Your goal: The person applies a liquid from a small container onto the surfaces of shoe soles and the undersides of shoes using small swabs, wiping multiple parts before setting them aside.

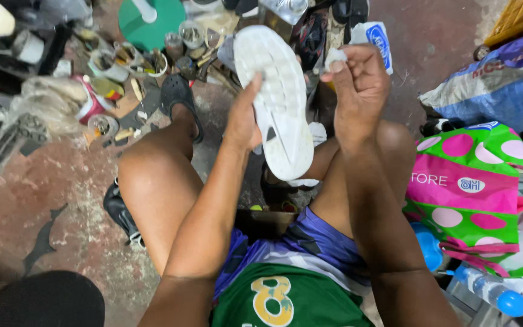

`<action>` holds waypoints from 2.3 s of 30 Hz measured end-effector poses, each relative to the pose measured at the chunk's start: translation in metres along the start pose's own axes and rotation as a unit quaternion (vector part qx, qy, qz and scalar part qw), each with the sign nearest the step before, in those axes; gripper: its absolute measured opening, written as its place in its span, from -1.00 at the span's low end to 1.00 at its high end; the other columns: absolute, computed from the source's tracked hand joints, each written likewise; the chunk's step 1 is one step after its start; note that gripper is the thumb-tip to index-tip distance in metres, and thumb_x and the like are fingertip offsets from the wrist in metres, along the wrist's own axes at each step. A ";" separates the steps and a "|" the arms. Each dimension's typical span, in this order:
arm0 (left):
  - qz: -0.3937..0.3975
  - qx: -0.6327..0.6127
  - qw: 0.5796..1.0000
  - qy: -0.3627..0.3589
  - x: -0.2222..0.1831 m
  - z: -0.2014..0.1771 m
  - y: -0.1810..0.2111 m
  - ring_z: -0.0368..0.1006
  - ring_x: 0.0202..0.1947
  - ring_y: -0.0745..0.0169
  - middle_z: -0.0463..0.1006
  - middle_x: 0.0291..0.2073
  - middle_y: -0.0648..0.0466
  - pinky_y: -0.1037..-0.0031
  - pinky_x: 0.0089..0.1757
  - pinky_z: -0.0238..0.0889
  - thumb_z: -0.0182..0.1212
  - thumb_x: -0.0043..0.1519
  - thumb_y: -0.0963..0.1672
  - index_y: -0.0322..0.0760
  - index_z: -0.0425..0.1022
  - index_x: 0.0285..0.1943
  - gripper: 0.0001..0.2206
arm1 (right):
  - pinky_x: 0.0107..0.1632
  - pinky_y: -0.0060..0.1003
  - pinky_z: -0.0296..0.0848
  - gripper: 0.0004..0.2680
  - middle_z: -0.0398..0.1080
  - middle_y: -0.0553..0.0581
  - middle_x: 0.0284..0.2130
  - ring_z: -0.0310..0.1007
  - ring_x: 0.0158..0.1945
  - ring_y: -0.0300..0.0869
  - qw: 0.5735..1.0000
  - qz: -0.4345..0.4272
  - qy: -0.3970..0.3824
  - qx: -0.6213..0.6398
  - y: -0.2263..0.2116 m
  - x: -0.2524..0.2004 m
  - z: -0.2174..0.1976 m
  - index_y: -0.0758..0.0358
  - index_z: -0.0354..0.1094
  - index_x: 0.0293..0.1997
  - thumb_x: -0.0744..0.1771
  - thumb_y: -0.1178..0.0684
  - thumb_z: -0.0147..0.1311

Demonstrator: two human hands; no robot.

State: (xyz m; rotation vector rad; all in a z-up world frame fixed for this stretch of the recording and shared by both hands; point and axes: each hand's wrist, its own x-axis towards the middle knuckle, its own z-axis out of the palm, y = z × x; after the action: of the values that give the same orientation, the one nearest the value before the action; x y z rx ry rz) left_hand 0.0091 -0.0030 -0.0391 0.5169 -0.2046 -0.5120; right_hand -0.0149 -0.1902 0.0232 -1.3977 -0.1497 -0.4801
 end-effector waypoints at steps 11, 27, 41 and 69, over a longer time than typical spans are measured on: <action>0.101 -0.025 0.994 -0.030 0.012 0.011 0.051 0.41 0.32 -0.02 0.33 0.43 -0.14 0.00 0.10 0.48 0.04 0.44 0.05 -0.42 0.10 0.56 -0.39 | -0.11 -0.29 0.40 -0.89 0.40 0.17 -0.23 0.43 -0.16 -0.09 0.922 -0.126 -0.197 -0.309 -0.066 -0.012 0.027 0.34 0.44 -0.08 0.35 0.32 0.22; 0.114 0.035 0.992 -0.034 0.002 0.019 0.070 0.43 0.26 -0.06 0.33 0.40 -0.22 0.03 0.08 0.47 0.03 0.44 -0.06 -0.48 0.10 0.53 -0.46 | -0.21 -0.20 0.37 -0.90 0.31 0.18 -0.37 0.40 -0.30 -0.06 0.901 -0.084 -0.208 -0.372 -0.070 -0.021 0.042 0.32 0.44 -0.15 0.32 0.32 0.21; 0.206 0.004 0.978 -0.003 0.001 0.035 0.073 0.48 0.14 -0.14 0.42 0.27 -0.29 0.00 0.01 0.53 -0.06 0.43 0.16 -0.49 0.17 0.51 -0.30 | 0.15 -0.45 0.37 -0.92 0.25 0.12 0.06 0.32 0.06 -0.34 0.995 0.056 -0.075 -0.025 -0.035 -0.069 0.047 0.37 0.26 0.04 0.46 0.34 0.02; 0.146 -0.064 0.984 0.081 -0.005 0.040 0.016 0.50 0.10 -0.12 0.46 0.23 -0.24 -0.03 0.00 0.51 -0.27 0.36 0.30 -0.41 0.18 0.49 -0.18 | -0.11 -0.11 0.40 -0.86 0.42 0.20 -0.23 0.41 -0.18 0.06 0.906 -0.165 -0.134 -0.367 -0.069 -0.057 0.068 0.30 0.42 -0.12 0.30 0.32 0.21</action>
State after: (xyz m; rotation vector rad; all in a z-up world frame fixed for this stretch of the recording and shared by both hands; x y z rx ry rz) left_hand -0.0011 -0.0055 0.0029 0.3921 -0.0873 -0.1941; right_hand -0.0816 -0.1176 0.0767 -2.1993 -0.4699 -0.6595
